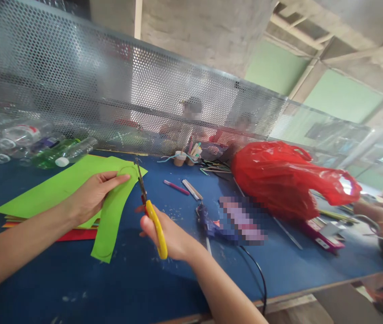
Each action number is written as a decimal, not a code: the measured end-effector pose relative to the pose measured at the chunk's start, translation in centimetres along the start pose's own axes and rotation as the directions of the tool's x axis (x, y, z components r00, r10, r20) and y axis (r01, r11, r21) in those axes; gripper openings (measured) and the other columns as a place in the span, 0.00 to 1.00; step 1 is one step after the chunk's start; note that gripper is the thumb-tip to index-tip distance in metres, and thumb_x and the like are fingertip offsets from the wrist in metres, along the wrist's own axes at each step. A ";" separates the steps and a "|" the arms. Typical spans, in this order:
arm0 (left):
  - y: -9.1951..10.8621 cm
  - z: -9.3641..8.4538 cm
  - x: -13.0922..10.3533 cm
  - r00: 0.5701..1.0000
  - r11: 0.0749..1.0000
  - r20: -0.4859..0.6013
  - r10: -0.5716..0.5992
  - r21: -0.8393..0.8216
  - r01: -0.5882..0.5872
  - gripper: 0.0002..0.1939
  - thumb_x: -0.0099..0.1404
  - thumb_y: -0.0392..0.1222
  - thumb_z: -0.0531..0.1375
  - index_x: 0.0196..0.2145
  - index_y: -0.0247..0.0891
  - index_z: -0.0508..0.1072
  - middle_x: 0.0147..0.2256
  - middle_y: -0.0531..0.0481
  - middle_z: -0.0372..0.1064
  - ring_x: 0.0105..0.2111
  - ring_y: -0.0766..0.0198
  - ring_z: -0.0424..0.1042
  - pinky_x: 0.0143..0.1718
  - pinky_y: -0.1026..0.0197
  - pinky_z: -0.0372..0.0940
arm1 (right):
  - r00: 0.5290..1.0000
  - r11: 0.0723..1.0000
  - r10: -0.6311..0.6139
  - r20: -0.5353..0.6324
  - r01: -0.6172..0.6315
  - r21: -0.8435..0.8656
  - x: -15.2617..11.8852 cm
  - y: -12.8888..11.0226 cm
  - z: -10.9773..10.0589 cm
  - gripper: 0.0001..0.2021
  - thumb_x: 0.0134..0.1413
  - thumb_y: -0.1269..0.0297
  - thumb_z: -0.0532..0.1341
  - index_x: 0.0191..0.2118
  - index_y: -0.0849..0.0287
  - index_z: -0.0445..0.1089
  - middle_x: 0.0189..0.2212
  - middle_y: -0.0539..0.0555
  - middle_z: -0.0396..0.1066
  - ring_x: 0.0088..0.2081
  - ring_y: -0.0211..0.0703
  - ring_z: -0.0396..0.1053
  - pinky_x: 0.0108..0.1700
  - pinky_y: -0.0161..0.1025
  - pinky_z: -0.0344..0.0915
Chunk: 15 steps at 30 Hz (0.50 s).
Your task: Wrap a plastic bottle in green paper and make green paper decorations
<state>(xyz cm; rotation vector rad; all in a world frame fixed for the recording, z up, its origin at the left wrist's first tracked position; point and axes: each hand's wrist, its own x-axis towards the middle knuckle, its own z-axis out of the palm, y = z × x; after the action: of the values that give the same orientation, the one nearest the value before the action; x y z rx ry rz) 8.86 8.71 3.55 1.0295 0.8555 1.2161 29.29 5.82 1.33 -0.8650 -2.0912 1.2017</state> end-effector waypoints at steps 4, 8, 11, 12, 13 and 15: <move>-0.1 0.2 -0.6 1.000 1.000 -0.008 0.024 -0.013 -0.024 0.10 0.54 0.47 0.66 0.30 0.38 0.76 0.22 0.53 0.74 0.22 0.65 0.73 0.26 0.64 0.69 | 0.998 0.979 -0.065 -0.002 0.064 -0.192 -0.3 -0.3 0.1 0.33 0.57 0.37 0.42 0.53 0.59 0.62 0.35 0.56 0.63 0.33 0.42 0.62 0.43 0.46 0.67; -0.2 0.1 -0.8 0.999 0.999 -0.004 0.039 0.027 -0.039 0.11 0.54 0.48 0.66 0.29 0.37 0.76 0.22 0.52 0.74 0.21 0.64 0.72 0.24 0.64 0.68 | 0.999 0.972 -0.054 -0.010 0.050 -0.229 -0.2 -0.4 0.3 0.32 0.57 0.36 0.43 0.51 0.57 0.63 0.32 0.54 0.64 0.32 0.42 0.63 0.42 0.45 0.67; -0.3 0.1 -0.8 0.999 0.998 -0.013 0.051 0.037 -0.051 0.12 0.53 0.49 0.66 0.28 0.37 0.76 0.22 0.52 0.74 0.21 0.64 0.72 0.23 0.64 0.68 | 0.999 0.975 -0.037 -0.035 0.029 -0.222 -0.2 -0.3 0.4 0.31 0.56 0.36 0.44 0.51 0.56 0.63 0.31 0.53 0.65 0.31 0.42 0.64 0.40 0.44 0.67; -0.3 0.1 -0.8 0.999 0.998 -0.014 0.051 0.039 -0.050 0.12 0.53 0.49 0.66 0.28 0.37 0.76 0.22 0.52 0.74 0.21 0.64 0.72 0.23 0.64 0.68 | 0.999 0.975 -0.033 -0.037 0.024 -0.220 -0.2 -0.2 0.4 0.31 0.56 0.36 0.44 0.51 0.56 0.63 0.31 0.53 0.65 0.31 0.42 0.64 0.40 0.43 0.67; -0.3 0.1 -0.8 0.999 0.998 -0.013 0.050 0.041 -0.049 0.12 0.53 0.49 0.66 0.28 0.37 0.76 0.22 0.51 0.74 0.21 0.64 0.72 0.24 0.64 0.68 | 0.999 0.976 -0.027 -0.036 0.019 -0.217 -0.2 -0.2 0.4 0.31 0.56 0.36 0.44 0.51 0.56 0.63 0.31 0.54 0.65 0.31 0.42 0.64 0.40 0.43 0.67; -0.4 0.0 -0.8 0.999 0.998 -0.008 0.048 0.048 -0.047 0.12 0.54 0.49 0.66 0.28 0.37 0.76 0.23 0.51 0.75 0.21 0.64 0.72 0.24 0.64 0.68 | 0.999 0.977 -0.019 -0.031 0.012 -0.215 -0.2 -0.2 0.4 0.31 0.56 0.36 0.45 0.51 0.56 0.63 0.32 0.54 0.65 0.32 0.43 0.65 0.39 0.43 0.67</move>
<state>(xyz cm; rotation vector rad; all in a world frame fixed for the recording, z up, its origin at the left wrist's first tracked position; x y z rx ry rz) 8.87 7.90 3.18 1.0889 0.8752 1.2461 29.08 5.37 1.29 -0.9558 -2.2250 0.9583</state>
